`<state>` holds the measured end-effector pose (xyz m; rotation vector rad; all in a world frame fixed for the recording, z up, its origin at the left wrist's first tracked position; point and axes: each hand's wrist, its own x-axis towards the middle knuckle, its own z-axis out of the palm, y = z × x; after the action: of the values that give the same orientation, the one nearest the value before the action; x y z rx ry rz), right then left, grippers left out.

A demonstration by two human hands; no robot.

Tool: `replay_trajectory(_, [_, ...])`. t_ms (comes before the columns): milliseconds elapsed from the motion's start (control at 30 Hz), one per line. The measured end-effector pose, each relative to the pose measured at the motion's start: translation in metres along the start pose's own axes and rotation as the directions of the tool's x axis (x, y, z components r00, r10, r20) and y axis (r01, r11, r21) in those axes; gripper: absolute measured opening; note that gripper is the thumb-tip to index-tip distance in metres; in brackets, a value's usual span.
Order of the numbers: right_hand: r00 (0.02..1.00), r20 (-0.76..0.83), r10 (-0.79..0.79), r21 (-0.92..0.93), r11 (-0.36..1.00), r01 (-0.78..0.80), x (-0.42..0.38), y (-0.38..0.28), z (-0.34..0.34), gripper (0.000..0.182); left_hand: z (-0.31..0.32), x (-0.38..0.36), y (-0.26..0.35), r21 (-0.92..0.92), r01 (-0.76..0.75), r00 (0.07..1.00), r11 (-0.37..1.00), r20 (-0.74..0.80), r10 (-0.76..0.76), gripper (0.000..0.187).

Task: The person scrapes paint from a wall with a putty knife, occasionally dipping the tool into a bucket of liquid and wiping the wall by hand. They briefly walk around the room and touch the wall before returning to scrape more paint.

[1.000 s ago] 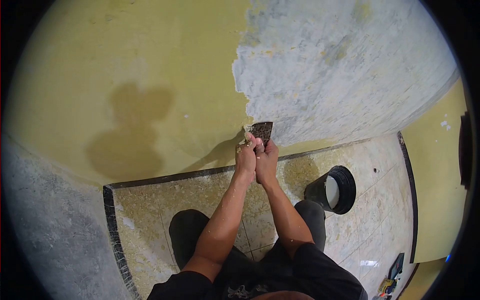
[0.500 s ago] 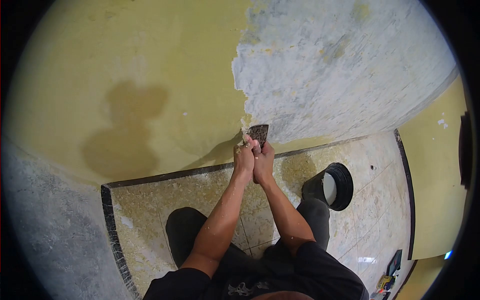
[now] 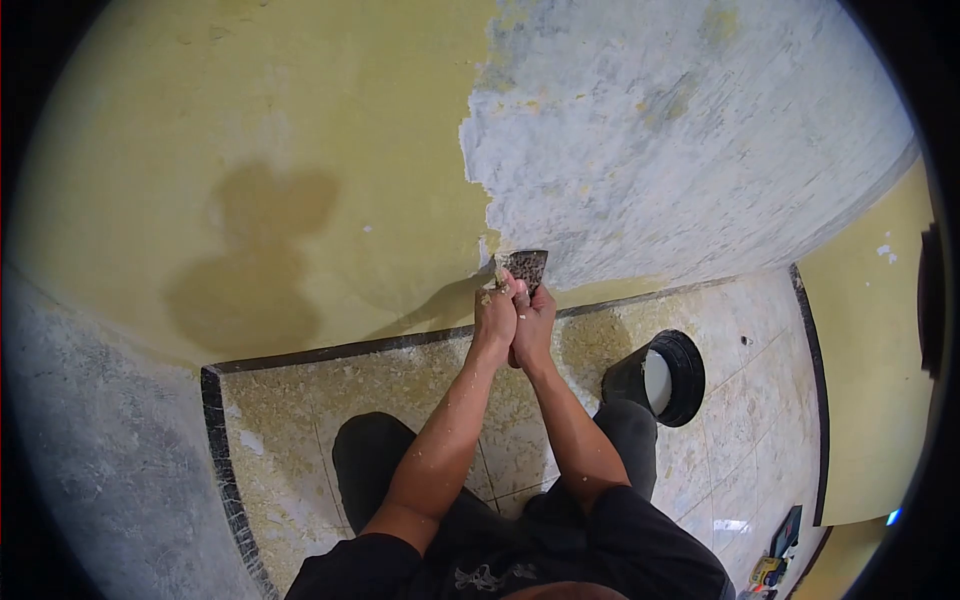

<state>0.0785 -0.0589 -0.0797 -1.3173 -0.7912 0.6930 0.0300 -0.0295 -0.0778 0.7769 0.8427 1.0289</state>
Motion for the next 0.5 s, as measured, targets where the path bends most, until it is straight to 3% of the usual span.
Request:
replay_trajectory(67, [0.999, -0.029, 0.036, 0.020, 0.999, -0.035, 0.000, 0.001, 0.001, 0.018, 0.002, -0.003, 0.005, -0.013, 0.107, 0.994, 0.994, -0.002, -0.107, 0.030])
replay_trajectory(100, [1.000, -0.016, -0.018, 0.002, 1.000, 0.018, 0.004, 0.003, 0.000, 0.018, 0.005, -0.004, 0.013, -0.016, 0.106, 0.994, 0.994, -0.005, -0.107, 0.030])
replay_trajectory(167, [0.998, -0.007, -0.061, -0.011, 0.998, 0.061, 0.010, 0.001, 0.002, 0.017, 0.008, -0.005, 0.025, 0.006, -0.009, 1.000, 1.000, -0.012, 0.009, 0.031])
replay_trajectory(333, [0.999, -0.004, -0.048, 0.014, 0.999, 0.048, 0.008, -0.003, 0.005, 0.016, 0.004, -0.002, 0.006, -0.038, 0.008, 1.000, 0.999, 0.020, -0.007, 0.027])
replay_trajectory(400, [0.997, 0.011, -0.080, -0.051, 0.996, 0.080, 0.009, 0.002, 0.001, 0.017, 0.003, 0.008, -0.008, 0.004, -0.118, 0.989, 0.993, -0.094, 0.118, 0.030])
replay_trajectory(433, [0.999, 0.015, -0.050, -0.041, 0.998, 0.051, 0.006, 0.001, 0.001, 0.018, -0.004, 0.010, -0.013, 0.031, -0.018, 0.999, 0.999, -0.047, 0.019, 0.030])
replay_trajectory(500, [1.000, 0.007, -0.020, 0.041, 0.999, 0.020, 0.006, -0.004, 0.006, 0.020, -0.001, 0.008, -0.001, 0.036, -0.041, 0.999, 0.998, -0.033, 0.042, 0.030])
